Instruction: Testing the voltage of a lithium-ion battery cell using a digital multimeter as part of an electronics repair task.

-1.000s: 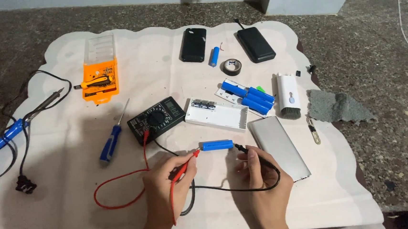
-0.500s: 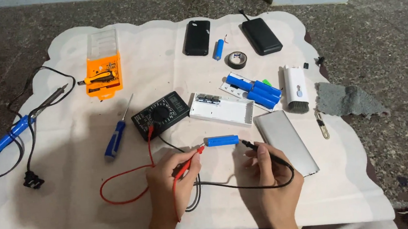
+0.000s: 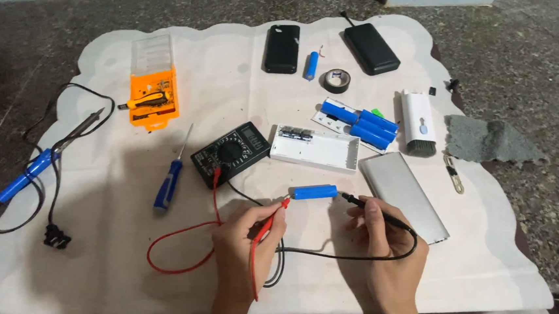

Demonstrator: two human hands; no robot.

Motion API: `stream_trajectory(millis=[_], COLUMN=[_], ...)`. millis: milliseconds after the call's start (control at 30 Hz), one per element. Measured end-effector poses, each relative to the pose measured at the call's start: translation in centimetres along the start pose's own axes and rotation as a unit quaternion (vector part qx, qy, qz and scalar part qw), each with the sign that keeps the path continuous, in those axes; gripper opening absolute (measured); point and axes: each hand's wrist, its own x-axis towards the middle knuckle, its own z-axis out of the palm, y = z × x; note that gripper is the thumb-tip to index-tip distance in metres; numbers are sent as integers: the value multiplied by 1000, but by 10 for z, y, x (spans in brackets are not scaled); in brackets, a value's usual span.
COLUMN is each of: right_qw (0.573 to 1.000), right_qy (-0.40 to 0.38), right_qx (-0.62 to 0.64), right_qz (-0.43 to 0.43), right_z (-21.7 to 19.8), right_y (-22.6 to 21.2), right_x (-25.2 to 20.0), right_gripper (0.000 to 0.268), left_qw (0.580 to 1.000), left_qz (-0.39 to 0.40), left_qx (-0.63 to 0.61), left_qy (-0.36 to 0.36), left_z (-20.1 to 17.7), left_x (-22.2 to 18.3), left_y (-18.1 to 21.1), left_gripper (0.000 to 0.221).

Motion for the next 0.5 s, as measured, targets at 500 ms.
stream_trajectory(millis=[500], right_qw=[1000], right_qy=[4], right_qx=[4], right_qz=[-18], right_z=[0], right_y=[5], right_x=[7], right_gripper=[26], left_qw=[1000], left_qz=[4], left_qx=[26], left_qy=[-1], left_z=[2], left_x=[0], left_y=[-3], left_gripper=[9])
